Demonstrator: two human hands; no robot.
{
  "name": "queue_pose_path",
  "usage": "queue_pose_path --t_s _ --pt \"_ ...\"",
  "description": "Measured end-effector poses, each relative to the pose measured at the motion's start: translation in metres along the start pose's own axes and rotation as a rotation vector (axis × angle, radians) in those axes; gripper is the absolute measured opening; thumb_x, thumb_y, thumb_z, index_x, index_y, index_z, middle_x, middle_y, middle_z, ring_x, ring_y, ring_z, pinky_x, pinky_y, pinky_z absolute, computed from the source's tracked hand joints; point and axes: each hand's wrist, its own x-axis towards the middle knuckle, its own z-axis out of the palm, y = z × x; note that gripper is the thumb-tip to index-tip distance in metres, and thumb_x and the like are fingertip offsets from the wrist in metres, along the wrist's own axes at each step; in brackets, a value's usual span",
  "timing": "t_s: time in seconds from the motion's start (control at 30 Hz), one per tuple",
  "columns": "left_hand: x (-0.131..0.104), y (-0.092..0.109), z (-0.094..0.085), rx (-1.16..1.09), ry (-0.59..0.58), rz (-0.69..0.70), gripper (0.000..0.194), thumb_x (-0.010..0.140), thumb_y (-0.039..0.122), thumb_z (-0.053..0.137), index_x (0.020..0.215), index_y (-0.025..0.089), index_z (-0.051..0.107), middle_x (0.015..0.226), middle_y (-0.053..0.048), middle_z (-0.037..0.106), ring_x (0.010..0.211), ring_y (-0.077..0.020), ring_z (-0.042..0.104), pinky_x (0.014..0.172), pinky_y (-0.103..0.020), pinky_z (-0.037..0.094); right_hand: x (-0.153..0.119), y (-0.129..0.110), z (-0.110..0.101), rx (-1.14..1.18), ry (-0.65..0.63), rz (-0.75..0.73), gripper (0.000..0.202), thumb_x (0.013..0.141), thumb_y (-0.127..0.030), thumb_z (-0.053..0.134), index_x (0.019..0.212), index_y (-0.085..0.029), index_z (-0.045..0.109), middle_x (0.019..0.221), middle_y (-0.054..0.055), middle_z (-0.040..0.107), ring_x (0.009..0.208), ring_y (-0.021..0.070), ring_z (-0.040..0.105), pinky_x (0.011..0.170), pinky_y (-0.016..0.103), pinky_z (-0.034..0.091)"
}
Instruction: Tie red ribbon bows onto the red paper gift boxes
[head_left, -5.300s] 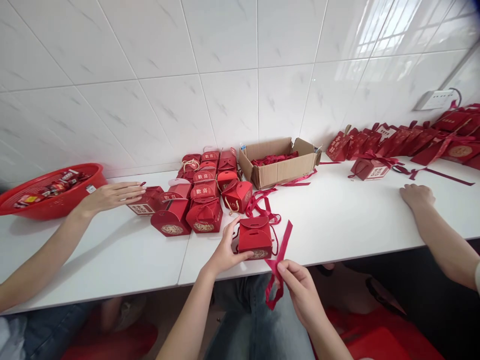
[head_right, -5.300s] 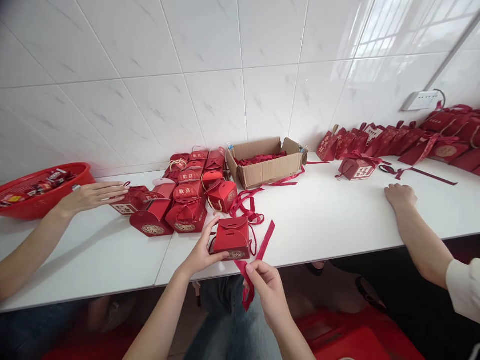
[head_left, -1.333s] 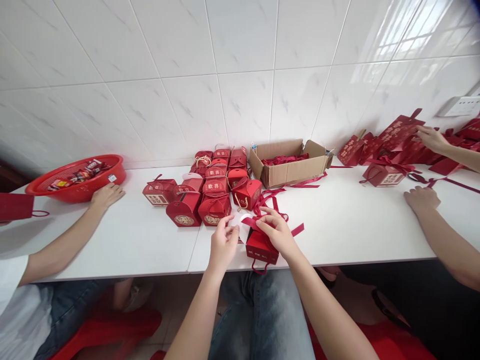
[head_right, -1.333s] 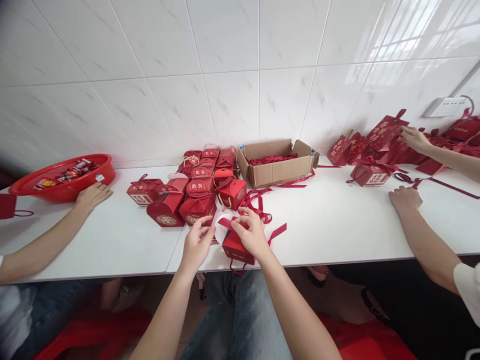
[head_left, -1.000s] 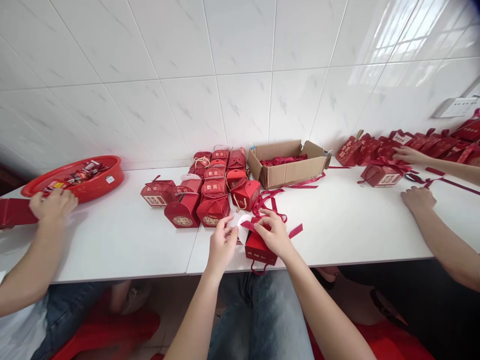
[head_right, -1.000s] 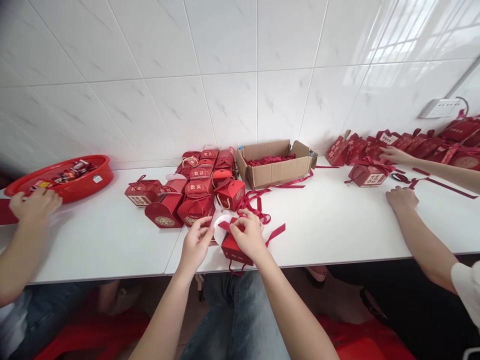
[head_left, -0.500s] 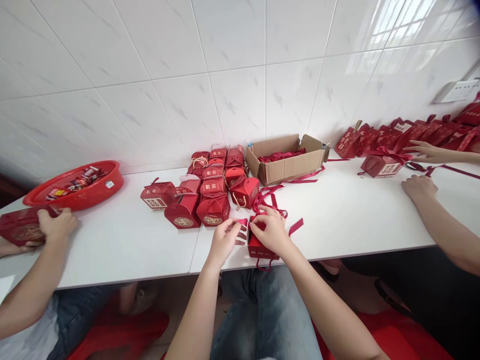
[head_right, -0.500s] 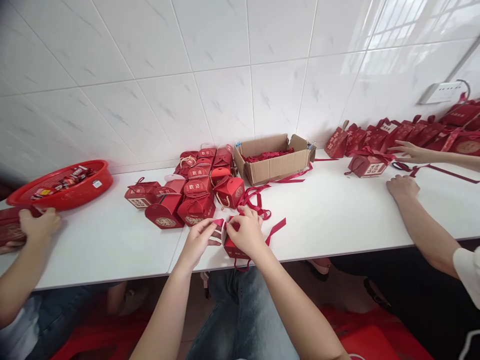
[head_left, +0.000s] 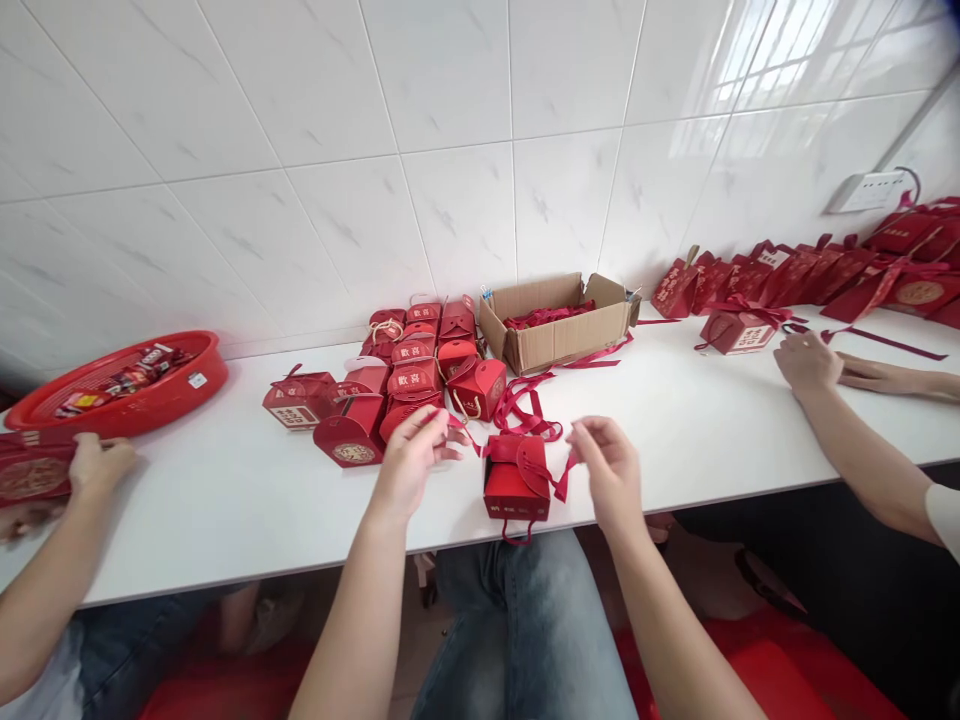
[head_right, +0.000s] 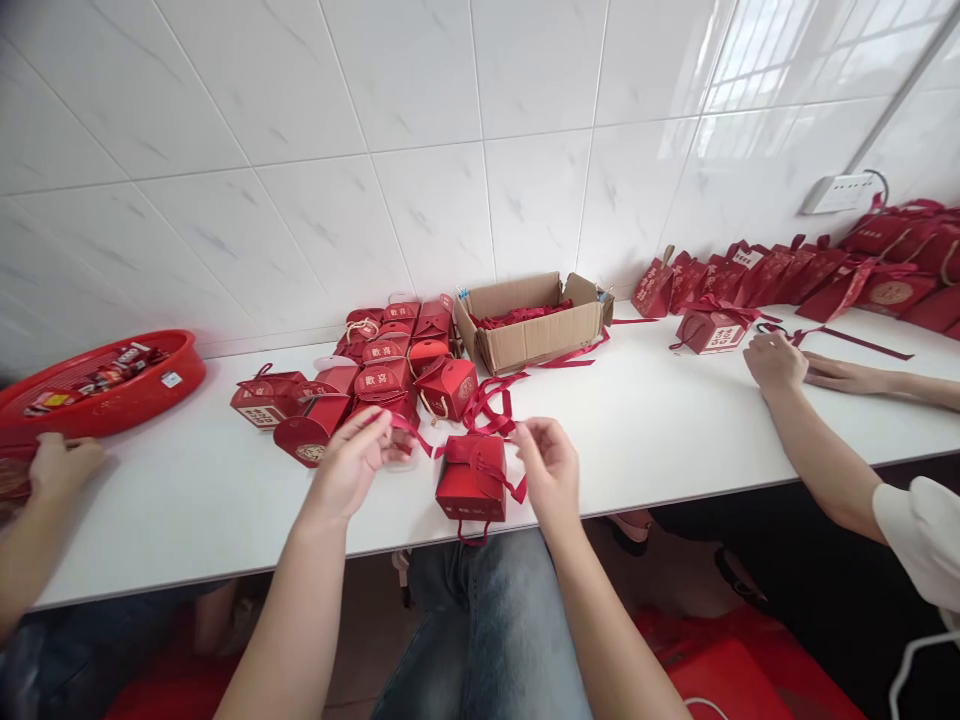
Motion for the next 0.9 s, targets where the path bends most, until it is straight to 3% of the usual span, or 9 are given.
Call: queue_pose_path --t_s 0.07,0.13,0.2,0.3,0.4,0.6,0.8,0.9 --pt "0.003 0.018 -0.003 -0.043 0.018 0.058 0.024 0.068 0.034 0.069 0.071 0.017 0.053 0.060 0.003 0.054 0.060 -0.0144 0.063 0.048 -0.022 0.048 -0.013 0.007 -0.021 0.147 -0.056 0.238 0.031 0.081 -0.046 0.058 0.066 -0.019 0.056 0.053 -0.002 0.048 0.046 0.0097 0.039 0.045 0.024 0.030" --pt "0.006 0.032 -0.005 -0.056 0.032 0.112 0.023 0.067 0.032 0.070 0.070 0.016 0.054 0.059 0.004 0.052 0.056 -0.0136 0.062 0.044 -0.020 0.046 -0.029 0.019 -0.036 0.228 -0.161 0.520 0.039 0.080 -0.051 0.058 0.060 -0.018 0.055 0.044 -0.003 0.040 0.038 0.0073 0.029 0.039 0.024 0.016" --pt "0.007 0.043 -0.006 -0.041 0.027 0.160 0.021 0.068 0.031 0.069 0.069 0.016 0.055 0.065 0.002 0.057 0.056 -0.0137 0.063 0.043 -0.020 0.045 -0.045 0.030 -0.042 0.312 -0.249 0.746 0.040 0.080 -0.054 0.056 0.064 -0.017 0.061 0.044 -0.004 0.036 0.036 0.0056 0.020 0.040 0.025 0.008" --pt "0.005 0.055 -0.007 -0.002 -0.010 0.229 0.022 0.072 0.032 0.066 0.065 0.015 0.054 0.086 -0.006 0.067 0.061 -0.0147 0.064 0.043 -0.021 0.046 -0.058 0.038 -0.040 0.490 -0.269 0.896 0.034 0.081 -0.052 0.057 0.082 -0.019 0.068 0.051 -0.003 0.038 0.038 0.0051 0.016 0.040 0.026 0.008" --pt "0.003 0.064 -0.006 0.027 -0.040 0.271 0.027 0.076 0.033 0.064 0.060 0.015 0.051 0.094 -0.009 0.069 0.063 -0.0152 0.065 0.044 -0.022 0.046 -0.053 0.039 -0.037 0.630 -0.222 0.923 0.029 0.078 -0.046 0.064 0.088 -0.019 0.068 0.060 -0.001 0.046 0.039 0.0048 0.019 0.037 0.024 0.010" --pt "0.004 0.080 -0.007 0.085 -0.074 0.345 0.023 0.075 0.034 0.067 0.064 0.015 0.059 0.076 -0.005 0.069 0.059 -0.0139 0.063 0.048 -0.022 0.048 -0.019 0.053 -0.031 0.803 -0.284 0.876 0.024 0.073 -0.037 0.070 0.084 -0.018 0.060 0.055 -0.006 0.046 0.037 0.0036 0.027 0.031 0.016 0.020" --pt "0.010 0.098 -0.013 0.160 -0.113 0.353 0.014 0.072 0.027 0.072 0.072 0.014 0.067 0.072 -0.003 0.068 0.063 -0.0129 0.063 0.060 -0.024 0.053 0.009 0.039 -0.024 0.910 0.004 0.809 0.017 0.070 -0.017 0.071 0.073 -0.019 0.053 0.059 -0.005 0.051 0.044 0.0038 0.040 0.039 0.013 0.035" --pt "0.008 0.101 -0.015 0.201 -0.120 0.352 0.015 0.068 0.023 0.075 0.078 0.014 0.068 0.077 -0.004 0.069 0.066 -0.0125 0.063 0.062 -0.024 0.053 0.021 0.021 -0.022 0.856 -0.011 0.627 0.015 0.067 -0.014 0.067 0.073 -0.020 0.056 0.067 -0.004 0.056 0.048 0.0055 0.042 0.040 0.016 0.035"
